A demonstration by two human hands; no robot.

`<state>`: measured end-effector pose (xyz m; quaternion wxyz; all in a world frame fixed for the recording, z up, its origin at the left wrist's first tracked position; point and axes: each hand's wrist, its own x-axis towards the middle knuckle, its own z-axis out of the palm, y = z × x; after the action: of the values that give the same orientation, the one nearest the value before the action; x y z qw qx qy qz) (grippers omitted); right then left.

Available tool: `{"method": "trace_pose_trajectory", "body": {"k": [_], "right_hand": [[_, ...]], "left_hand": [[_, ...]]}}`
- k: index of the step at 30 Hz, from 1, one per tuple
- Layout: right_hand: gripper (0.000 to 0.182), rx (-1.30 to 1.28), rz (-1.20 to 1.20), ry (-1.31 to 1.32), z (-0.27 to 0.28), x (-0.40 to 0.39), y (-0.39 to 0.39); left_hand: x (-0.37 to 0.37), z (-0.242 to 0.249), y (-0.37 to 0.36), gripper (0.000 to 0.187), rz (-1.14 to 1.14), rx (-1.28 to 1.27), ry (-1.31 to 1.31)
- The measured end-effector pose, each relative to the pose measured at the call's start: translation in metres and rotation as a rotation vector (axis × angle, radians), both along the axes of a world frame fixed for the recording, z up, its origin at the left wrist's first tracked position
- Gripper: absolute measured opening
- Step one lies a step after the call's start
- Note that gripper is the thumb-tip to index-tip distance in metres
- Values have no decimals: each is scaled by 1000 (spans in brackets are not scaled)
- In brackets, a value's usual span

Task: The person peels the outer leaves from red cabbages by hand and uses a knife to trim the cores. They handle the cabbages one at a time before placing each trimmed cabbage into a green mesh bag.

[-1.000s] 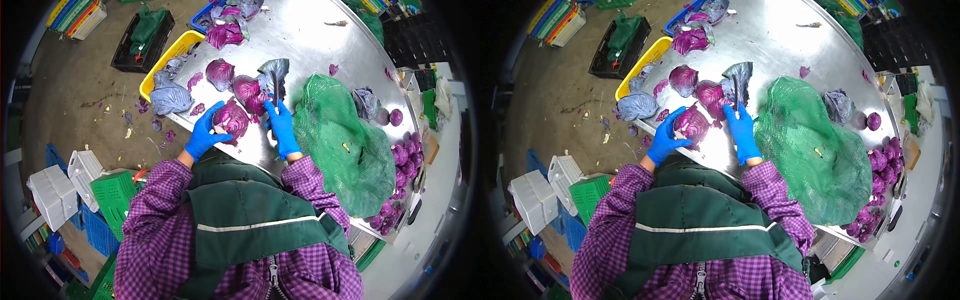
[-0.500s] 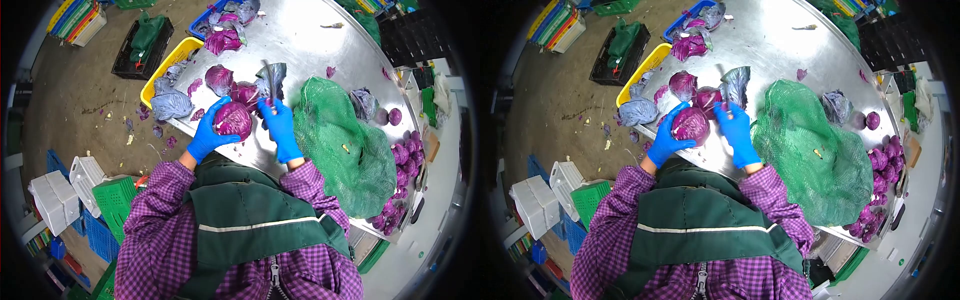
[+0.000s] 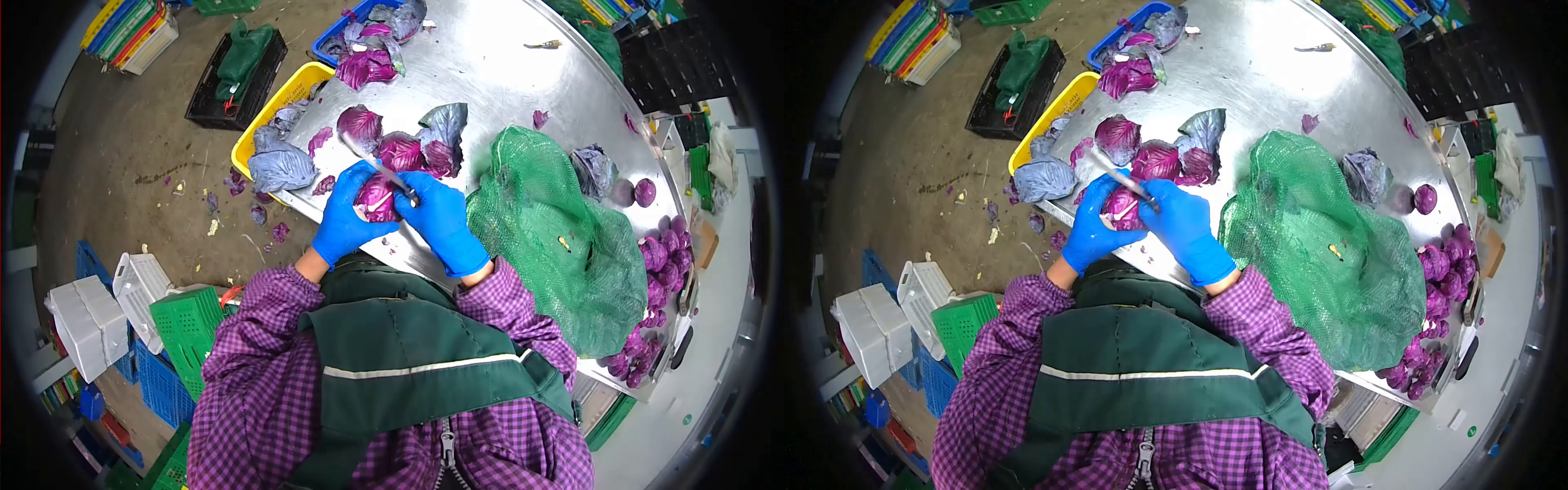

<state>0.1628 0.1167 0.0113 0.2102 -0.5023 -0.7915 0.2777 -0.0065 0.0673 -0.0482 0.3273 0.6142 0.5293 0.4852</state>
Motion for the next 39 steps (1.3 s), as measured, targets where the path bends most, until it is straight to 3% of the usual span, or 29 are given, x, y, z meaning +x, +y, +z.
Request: {"method": "trace_pose_trajectory", "body": {"k": [3, 5, 8, 11, 13, 17, 18, 21, 23, 25, 29, 32, 34, 35, 37, 39], "right_hand": [[21, -76, -215, 114, -1, 9, 15], [22, -72, -339, 234, -35, 33, 33], [27, -187, -499, 158, -60, 66, 44], [32, -204, -389, 387, -50, 57, 31], [56, -462, -276, 421, -16, 35, 13], [76, -286, -51, 315, 9, -6, -8], [78, -389, -60, 131, 34, -13, -6], [77, -243, -25, 167, 13, -16, -4], [77, -333, -12, 52, 23, -18, -3], [76, -134, 22, 34, 14, -18, -6], [75, -213, 6, -124, 14, -20, -5], [60, -154, -10, -118, 10, -14, -1], [39, -274, -100, 204, 1, -6, 7], [20, -506, -251, 552, -3, -7, 7], [15, -555, -295, 571, -23, 9, 22], [11, -631, -436, 636, -28, 20, 31]], "left_hand": [[-2, 6, -3, 92, -50, 49, -29], [-3, 11, -8, 95, -34, -92, -307], [-11, 9, -6, 95, 0, -141, -523], [-18, 8, -3, 89, 38, -161, -692], [-17, 12, 0, 84, 76, -202, -820], [-11, 9, 6, 80, 31, -180, -972], [-10, 10, 6, 80, 28, -179, -970], [-8, 15, 5, 80, 61, -192, -933], [-8, 19, 3, 79, 92, -215, -814], [-5, 21, 2, 78, 112, -222, -813], [-3, 22, 1, 75, 141, -259, -728], [-5, 13, 1, 68, 108, -275, -935], [-9, 9, -1, 65, 67, -290, -1049], [-12, 6, -2, 61, 27, -305, -1163], [-14, -8, -5, 57, -23, -305, -1201], [-15, -18, -9, 56, -89, -398, -1534]]}}
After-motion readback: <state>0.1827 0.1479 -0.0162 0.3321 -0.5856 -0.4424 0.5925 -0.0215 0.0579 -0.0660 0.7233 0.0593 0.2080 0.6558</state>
